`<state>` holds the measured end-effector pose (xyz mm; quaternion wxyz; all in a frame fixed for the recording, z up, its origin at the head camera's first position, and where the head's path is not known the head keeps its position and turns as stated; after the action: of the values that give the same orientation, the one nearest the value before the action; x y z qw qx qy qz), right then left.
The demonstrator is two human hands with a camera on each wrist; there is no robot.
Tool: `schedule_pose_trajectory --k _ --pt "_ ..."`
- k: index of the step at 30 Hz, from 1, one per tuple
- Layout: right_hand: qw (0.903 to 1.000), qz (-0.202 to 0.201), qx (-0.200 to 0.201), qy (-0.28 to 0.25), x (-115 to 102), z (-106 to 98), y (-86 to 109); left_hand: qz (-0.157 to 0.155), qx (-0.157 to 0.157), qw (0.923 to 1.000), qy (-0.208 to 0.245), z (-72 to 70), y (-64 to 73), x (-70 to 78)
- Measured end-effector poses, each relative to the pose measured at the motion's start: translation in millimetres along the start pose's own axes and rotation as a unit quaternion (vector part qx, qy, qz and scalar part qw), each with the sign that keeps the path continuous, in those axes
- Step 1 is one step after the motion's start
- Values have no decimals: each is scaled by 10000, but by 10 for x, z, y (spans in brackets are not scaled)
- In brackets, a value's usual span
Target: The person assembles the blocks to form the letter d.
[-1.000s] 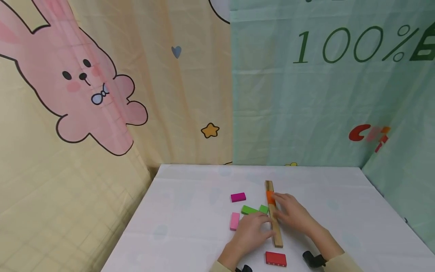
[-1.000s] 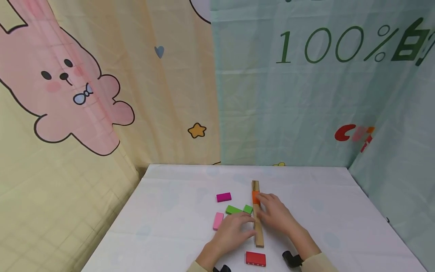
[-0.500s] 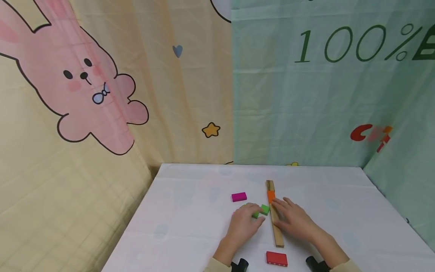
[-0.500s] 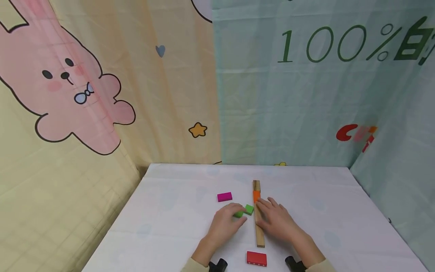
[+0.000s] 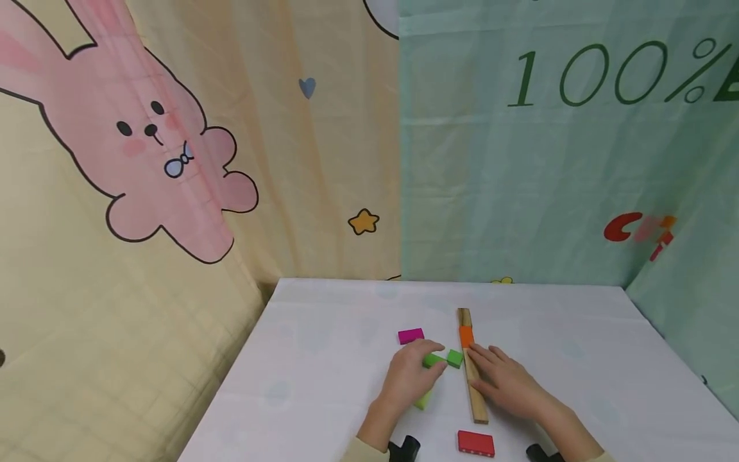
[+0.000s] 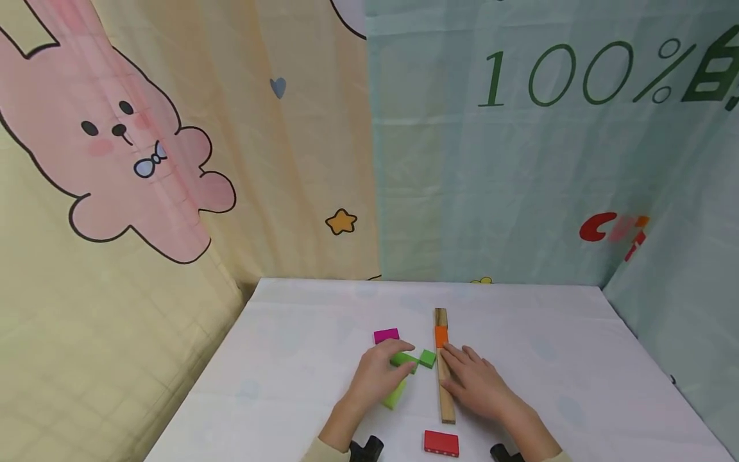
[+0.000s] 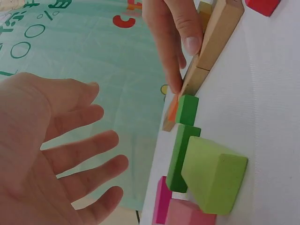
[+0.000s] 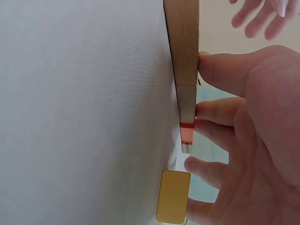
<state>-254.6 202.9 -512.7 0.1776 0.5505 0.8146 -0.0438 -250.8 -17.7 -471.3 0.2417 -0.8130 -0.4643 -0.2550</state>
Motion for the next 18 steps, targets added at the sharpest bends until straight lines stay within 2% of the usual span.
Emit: schedule_pose_trajectory --k 5,11,18 --pt "9998 -138 95 56 33 19 17 142 -44 9998 -145 -119 25 68" --pt "9999 -42 75 73 38 17 11 347 -188 9989 -249 -232 11 70" --pt "9999 84 -52 -129 3 -18 46 276 -367 9977 -508 -254 -68 16"
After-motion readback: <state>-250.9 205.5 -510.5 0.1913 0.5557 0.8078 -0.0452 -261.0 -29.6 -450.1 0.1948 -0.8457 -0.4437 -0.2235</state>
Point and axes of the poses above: each hand's wrist, its own y-axis away from the middle knuckle, its own z-axis out of the palm, x = y × z, the point moved 3 cm from there along -y, towards the middle knuckle, and after that the axes turned 10 degrees about -x, right-handed, at the moved point
